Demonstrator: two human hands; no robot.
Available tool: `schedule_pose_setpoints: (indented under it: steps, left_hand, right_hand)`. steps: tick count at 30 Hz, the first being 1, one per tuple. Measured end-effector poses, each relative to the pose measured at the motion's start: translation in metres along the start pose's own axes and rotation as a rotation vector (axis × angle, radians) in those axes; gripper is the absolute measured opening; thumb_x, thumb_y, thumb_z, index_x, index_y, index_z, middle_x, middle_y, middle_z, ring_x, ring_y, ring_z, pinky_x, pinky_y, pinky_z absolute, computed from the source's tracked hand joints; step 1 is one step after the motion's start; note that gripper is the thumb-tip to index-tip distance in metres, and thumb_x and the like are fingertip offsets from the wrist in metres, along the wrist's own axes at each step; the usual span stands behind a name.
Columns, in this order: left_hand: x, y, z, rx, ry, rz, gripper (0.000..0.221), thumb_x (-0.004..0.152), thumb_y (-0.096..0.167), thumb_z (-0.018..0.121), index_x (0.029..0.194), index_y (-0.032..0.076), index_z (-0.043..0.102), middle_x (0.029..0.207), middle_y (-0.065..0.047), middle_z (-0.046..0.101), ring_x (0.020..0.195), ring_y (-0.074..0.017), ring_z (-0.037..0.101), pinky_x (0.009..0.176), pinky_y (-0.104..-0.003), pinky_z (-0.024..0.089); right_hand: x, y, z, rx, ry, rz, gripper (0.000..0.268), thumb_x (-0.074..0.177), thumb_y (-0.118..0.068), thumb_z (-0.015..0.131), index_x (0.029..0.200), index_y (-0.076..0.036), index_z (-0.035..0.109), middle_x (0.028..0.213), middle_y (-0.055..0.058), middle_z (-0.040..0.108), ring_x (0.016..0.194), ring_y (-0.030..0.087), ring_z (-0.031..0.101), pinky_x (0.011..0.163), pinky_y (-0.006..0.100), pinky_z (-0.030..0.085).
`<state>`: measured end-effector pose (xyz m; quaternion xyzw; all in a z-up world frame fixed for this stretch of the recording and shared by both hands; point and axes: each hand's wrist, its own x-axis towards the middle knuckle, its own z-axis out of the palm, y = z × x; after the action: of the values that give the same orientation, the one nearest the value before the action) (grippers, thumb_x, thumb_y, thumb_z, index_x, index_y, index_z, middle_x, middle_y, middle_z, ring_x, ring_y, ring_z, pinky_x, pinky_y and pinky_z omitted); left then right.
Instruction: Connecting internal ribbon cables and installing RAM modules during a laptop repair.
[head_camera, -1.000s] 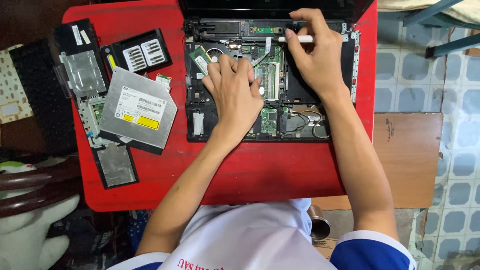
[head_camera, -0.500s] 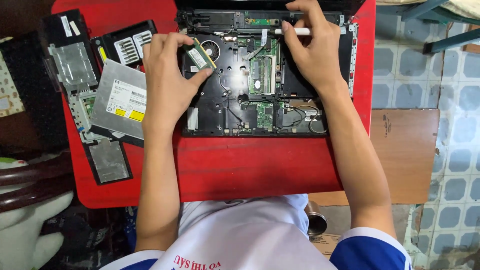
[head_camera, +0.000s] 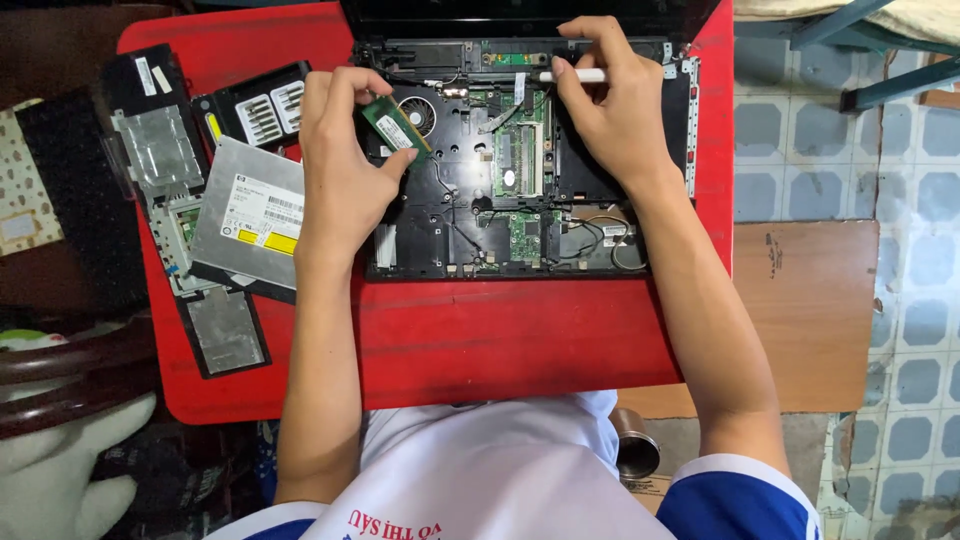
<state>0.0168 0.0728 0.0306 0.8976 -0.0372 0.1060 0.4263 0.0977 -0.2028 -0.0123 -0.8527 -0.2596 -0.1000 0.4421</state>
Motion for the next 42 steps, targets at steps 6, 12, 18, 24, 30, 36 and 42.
schedule_pose_setpoints:
  steps: [6,12,18,24,30,36,42]
  left_hand:
    - [-0.002,-0.009,0.018,-0.504,0.030,-0.159,0.058,0.080,-0.017,0.080,0.120,0.012,0.048,0.104,-0.008,0.050,0.093,-0.0171,0.069,0.079,-0.022,0.058]
    - [-0.006,-0.004,0.039,-0.674,-0.093,-0.188,0.046,0.080,-0.010,0.084,0.118,0.005,0.065,0.105,-0.013,0.073,0.098,-0.0167,0.073,0.088,-0.023,0.065]
    - [-0.010,0.025,0.051,-0.656,-0.094,-0.110,0.032,0.086,-0.008,0.078,0.109,0.010,0.064,0.102,-0.008,0.076,0.101,-0.0133,0.075,0.087,-0.021,0.061]
    - [-0.014,0.036,0.055,-0.580,-0.188,-0.059,0.052,0.083,-0.014,0.077,0.127,0.008,0.061,0.125,-0.011,0.070,0.092,-0.0137,0.072,0.084,-0.021,0.061]
    - [-0.016,0.031,0.058,-0.549,-0.159,-0.149,0.041,0.080,-0.012,0.079,0.115,0.005,0.065,0.110,-0.012,0.073,0.097,-0.0206,0.078,0.088,-0.027,0.067]
    - [-0.019,0.031,0.056,-0.436,-0.239,-0.131,0.033,0.083,-0.008,0.077,0.112,0.006,0.071,0.100,-0.010,0.077,0.096,-0.0164,0.076,0.093,-0.026,0.064]
    - [-0.017,0.036,0.049,-0.245,-0.270,-0.133,0.019,0.086,0.003,0.080,0.104,0.008,0.078,0.087,-0.002,0.074,0.077,-0.0093,0.065,0.069,-0.021,0.055]
  right_hand:
    - [-0.001,0.003,0.000,-0.006,-0.006,0.006,0.018,0.112,-0.006,0.067,0.127,-0.006,0.058,0.076,0.001,0.053,0.063,0.013,0.044,0.066,0.029,0.037]
    - [-0.001,0.002,0.000,0.005,-0.013,-0.016,0.016,0.113,-0.005,0.066,0.127,-0.004,0.058,0.075,0.002,0.052,0.062,0.013,0.044,0.063,0.030,0.037]
    - [0.000,0.001,-0.001,-0.020,-0.010,-0.052,0.015,0.113,-0.006,0.065,0.126,-0.003,0.059,0.077,0.004,0.055,0.061,0.013,0.045,0.060,0.030,0.036]
    - [0.001,-0.002,0.001,0.008,-0.101,-0.143,0.017,0.109,-0.005,0.064,0.125,-0.003,0.061,0.114,0.009,0.071,0.091,0.021,0.069,0.082,0.031,0.051]
    - [-0.003,0.000,0.006,-0.079,-0.111,-0.171,0.019,0.109,-0.007,0.066,0.127,-0.004,0.061,0.091,0.008,0.070,0.077,0.019,0.071,0.071,0.029,0.053]
    - [-0.003,-0.002,0.003,-0.054,-0.105,-0.172,0.019,0.111,-0.008,0.065,0.129,-0.002,0.061,0.083,0.007,0.060,0.065,0.018,0.056,0.068,0.029,0.048]
    - [-0.003,-0.003,0.003,-0.031,-0.099,-0.139,0.019,0.111,-0.009,0.063,0.129,-0.004,0.061,0.082,0.005,0.059,0.063,0.015,0.052,0.067,0.029,0.044]
